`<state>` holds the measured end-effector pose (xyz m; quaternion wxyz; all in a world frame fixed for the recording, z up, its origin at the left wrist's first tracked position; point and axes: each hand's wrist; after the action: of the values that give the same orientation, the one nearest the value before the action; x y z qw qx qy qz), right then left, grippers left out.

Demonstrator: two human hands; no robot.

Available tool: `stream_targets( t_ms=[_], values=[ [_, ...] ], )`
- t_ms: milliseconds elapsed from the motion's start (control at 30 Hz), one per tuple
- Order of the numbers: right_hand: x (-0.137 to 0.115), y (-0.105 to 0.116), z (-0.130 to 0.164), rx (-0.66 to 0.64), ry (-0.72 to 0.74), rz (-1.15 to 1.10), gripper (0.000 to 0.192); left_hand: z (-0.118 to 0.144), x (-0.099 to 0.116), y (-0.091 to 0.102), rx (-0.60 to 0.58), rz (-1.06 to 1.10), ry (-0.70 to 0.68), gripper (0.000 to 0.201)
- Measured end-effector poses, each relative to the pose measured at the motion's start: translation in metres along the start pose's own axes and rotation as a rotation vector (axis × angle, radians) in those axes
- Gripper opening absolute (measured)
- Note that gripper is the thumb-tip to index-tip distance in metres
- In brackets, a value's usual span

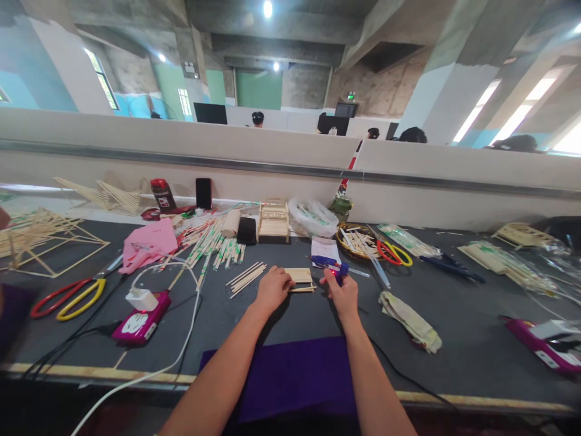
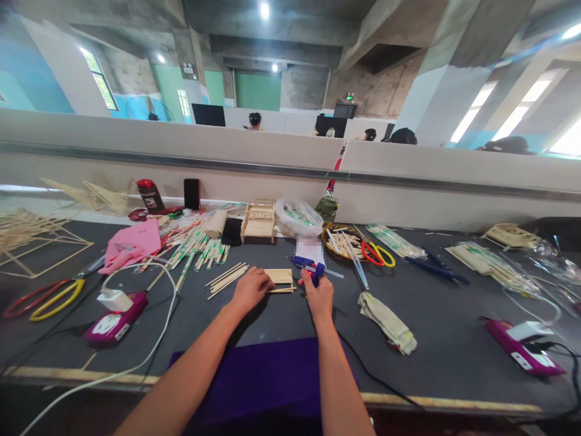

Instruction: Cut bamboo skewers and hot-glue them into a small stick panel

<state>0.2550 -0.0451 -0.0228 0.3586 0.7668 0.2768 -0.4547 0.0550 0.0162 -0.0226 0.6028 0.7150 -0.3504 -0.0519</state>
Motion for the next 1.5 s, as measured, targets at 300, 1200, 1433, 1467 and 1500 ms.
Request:
stream_targets(
  t_ms=[300,1200,1433,1467,1500],
  values=[
    [0.001,-0.001,-0.001,0.004,0.02,-0.017,0.053,0.003,0.003,0.001,-0.065,0.031,-0.022,0.019],
    [-0.004,0.0,0.001,0.004,0.014,-0.016,0.055,0.008,0.017,0.01,-0.01,-0.122,-0.12,0.025],
    [-0.002,-0.001,0.0,0.003,0.02,-0.017,0.054,0.01,0.022,0.009,-0.072,-0.045,-0.082,0.02],
    [-0.002,-0.001,0.0,0.004,0.022,-0.013,0.053,0.01,0.022,0.008,-0.072,-0.036,-0.076,0.02],
    [-0.002,-0.001,0.0,0.001,0.022,-0.01,0.052,0.01,0.021,0.007,-0.064,-0.033,-0.065,0.02]
  ],
)
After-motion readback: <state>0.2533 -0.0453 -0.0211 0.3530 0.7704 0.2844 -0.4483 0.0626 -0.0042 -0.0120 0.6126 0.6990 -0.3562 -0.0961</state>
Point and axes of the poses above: each hand's wrist, its own z-axis away from the middle knuckle, its own y-axis out of the back of the hand, x = y × z, and after that the axes turned 5 degrees about y, right-handed
